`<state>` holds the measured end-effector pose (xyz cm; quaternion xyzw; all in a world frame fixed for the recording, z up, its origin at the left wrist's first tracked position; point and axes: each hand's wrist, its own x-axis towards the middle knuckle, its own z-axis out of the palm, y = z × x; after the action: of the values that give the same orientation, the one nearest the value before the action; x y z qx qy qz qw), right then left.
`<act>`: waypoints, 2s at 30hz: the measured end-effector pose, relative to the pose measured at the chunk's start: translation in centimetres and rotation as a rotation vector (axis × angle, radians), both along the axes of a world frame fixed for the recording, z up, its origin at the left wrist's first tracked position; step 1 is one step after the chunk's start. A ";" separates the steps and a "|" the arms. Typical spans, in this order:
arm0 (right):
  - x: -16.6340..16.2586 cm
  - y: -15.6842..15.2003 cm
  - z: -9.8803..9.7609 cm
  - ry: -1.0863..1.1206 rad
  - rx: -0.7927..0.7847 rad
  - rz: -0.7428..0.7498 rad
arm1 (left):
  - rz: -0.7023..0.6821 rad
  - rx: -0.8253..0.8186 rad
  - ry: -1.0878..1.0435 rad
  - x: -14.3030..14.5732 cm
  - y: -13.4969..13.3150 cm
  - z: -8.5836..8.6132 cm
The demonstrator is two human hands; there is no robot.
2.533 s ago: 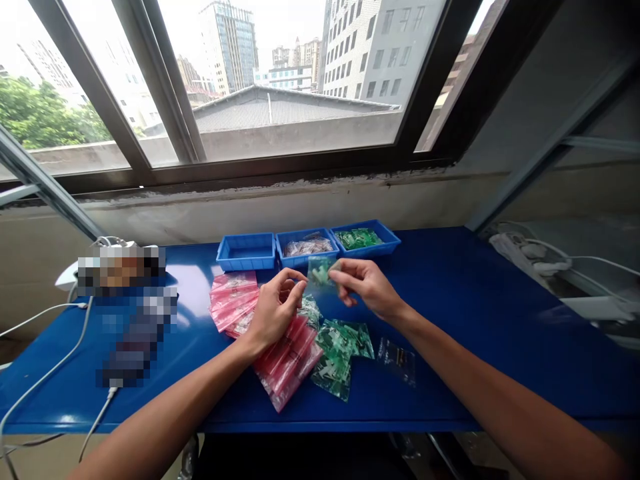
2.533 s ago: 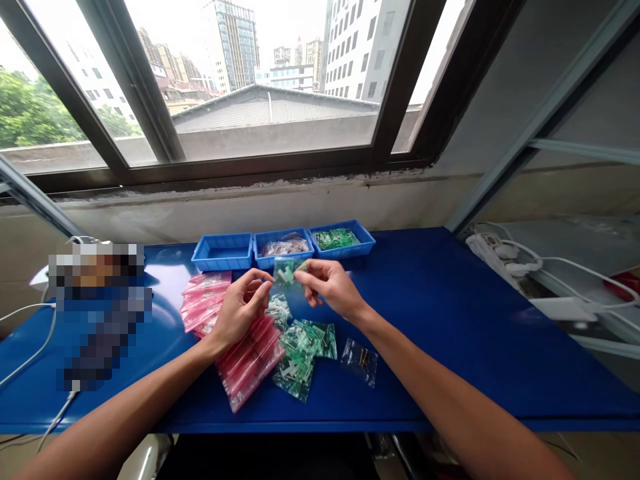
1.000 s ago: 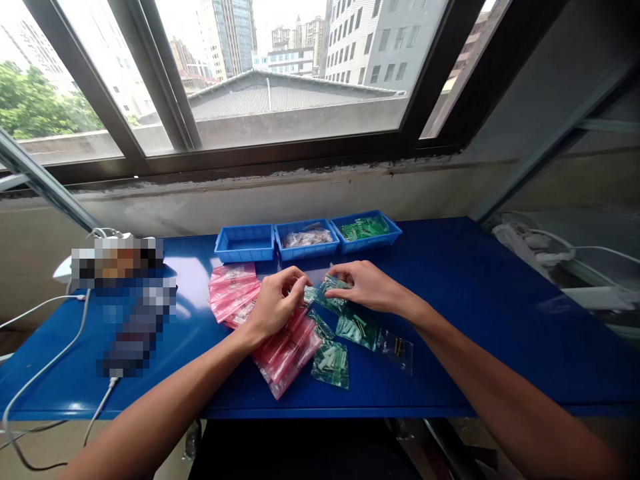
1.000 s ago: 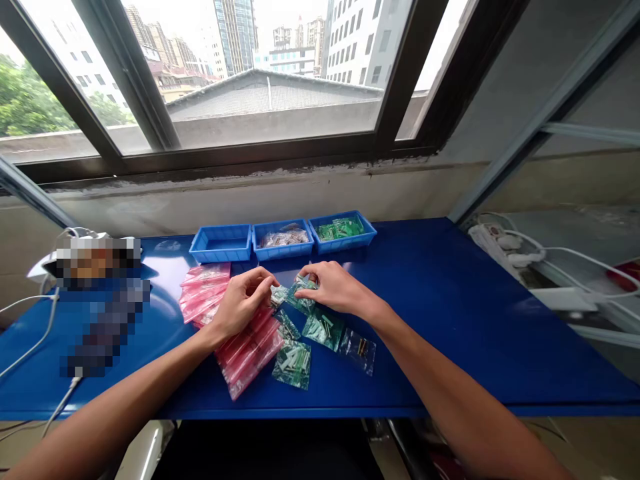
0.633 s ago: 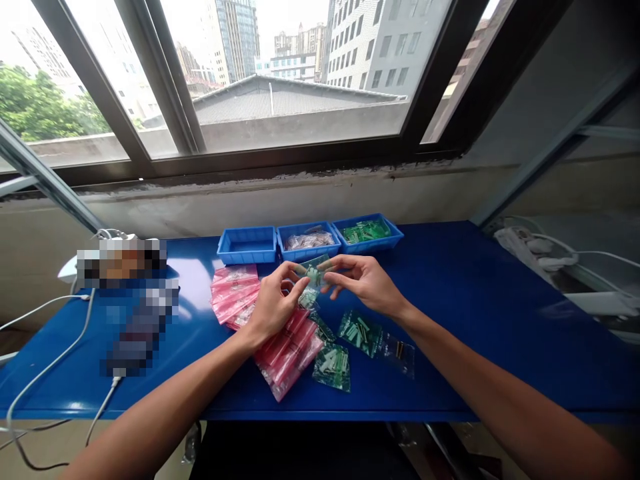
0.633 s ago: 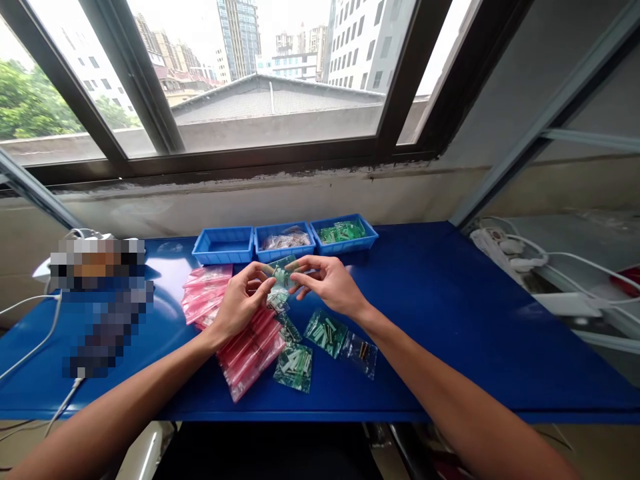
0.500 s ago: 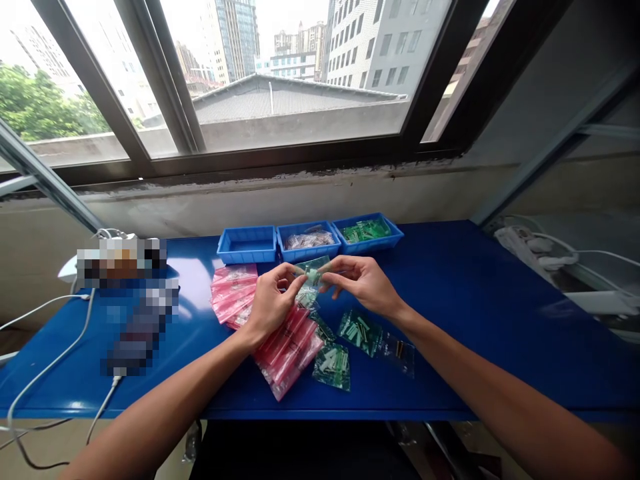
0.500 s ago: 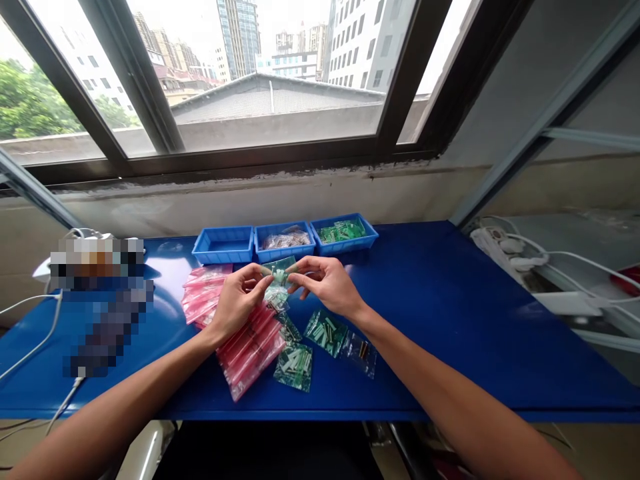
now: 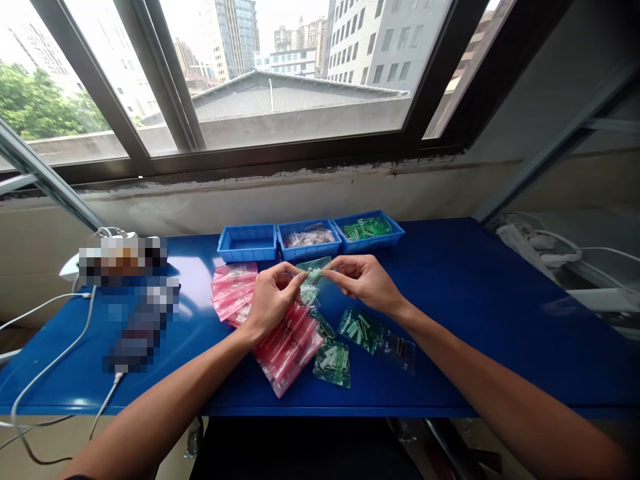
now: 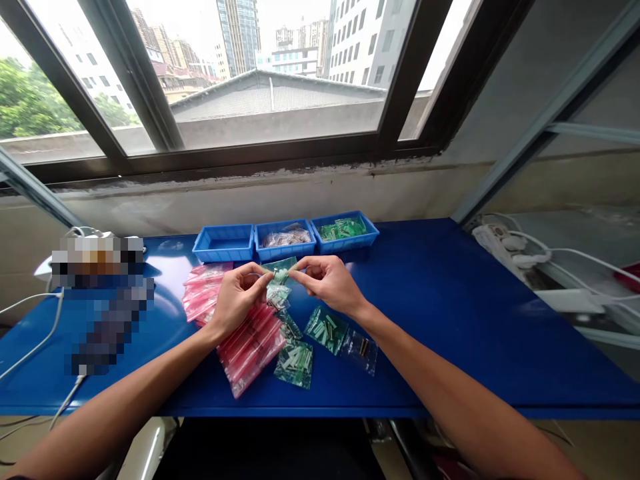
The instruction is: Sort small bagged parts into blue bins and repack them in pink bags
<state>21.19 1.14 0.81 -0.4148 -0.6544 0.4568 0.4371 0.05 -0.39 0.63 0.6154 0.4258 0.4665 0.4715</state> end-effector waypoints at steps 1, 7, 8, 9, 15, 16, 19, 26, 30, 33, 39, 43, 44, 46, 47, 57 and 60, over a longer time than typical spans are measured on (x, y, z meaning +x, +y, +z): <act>0.0 0.0 -0.1 0.012 -0.015 0.010 | -0.015 -0.002 -0.010 0.0 0.0 0.0; -0.2 -0.2 -0.3 0.015 0.149 -0.054 | 0.024 0.140 0.024 -0.1 0.4 -0.4; -0.3 -0.2 -0.4 -0.019 0.204 -0.084 | 0.039 0.163 0.036 -0.2 0.4 -0.5; -0.3 -0.3 -0.4 -0.048 0.254 -0.109 | 0.047 0.176 0.044 -0.2 0.4 -0.5; -0.1 -0.5 -0.9 -0.091 0.380 -0.148 | 0.033 0.171 0.037 -0.2 0.2 -0.4; -0.1 -0.5 -0.9 -0.097 0.376 -0.149 | 0.035 0.168 0.039 -0.2 0.2 -0.4; 0.0 -0.5 -0.7 -0.115 0.347 -0.146 | 0.046 0.158 0.045 -0.1 0.1 -0.2; -0.3 -0.9 0.0 -0.122 0.193 -0.095 | -0.007 0.025 -0.016 0.0 -0.2 0.3; -0.6 -1.1 0.2 -0.081 0.113 -0.086 | 0.005 0.012 0.000 0.0 -0.1 0.4; -0.7 -1.0 0.2 -0.068 0.107 -0.100 | 0.006 0.010 -0.006 0.0 0.0 0.4; -0.4 -0.5 -0.6 -0.007 0.129 -0.125 | 0.017 0.039 -0.014 -0.1 0.1 0.2; -0.2 -0.3 -1.0 -0.058 0.233 -0.176 | 0.062 0.120 0.000 -0.3 0.3 -0.1; -0.2 -0.3 -1.0 -0.071 0.256 -0.185 | 0.068 0.141 0.009 -0.3 0.3 -0.1; -0.2 -0.4 -0.7 -0.088 0.281 -0.194 | 0.077 0.155 0.022 -0.3 0.2 -0.1; -0.2 -0.5 -0.5 -0.097 0.280 -0.188 | 0.075 0.144 0.021 -0.2 0.2 0.0; 0.6 0.5 0.1 0.101 -0.022 -0.060 | 0.045 0.022 -0.021 0.0 0.2 0.2; 1.3 1.7 -0.2 0.315 -0.065 -0.276 | 0.033 0.030 -0.004 -0.1 0.3 0.1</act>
<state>22.50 2.81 0.62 -0.4381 -0.4999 0.4726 0.5787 -0.03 -0.05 0.74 0.6143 0.4278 0.4819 0.4553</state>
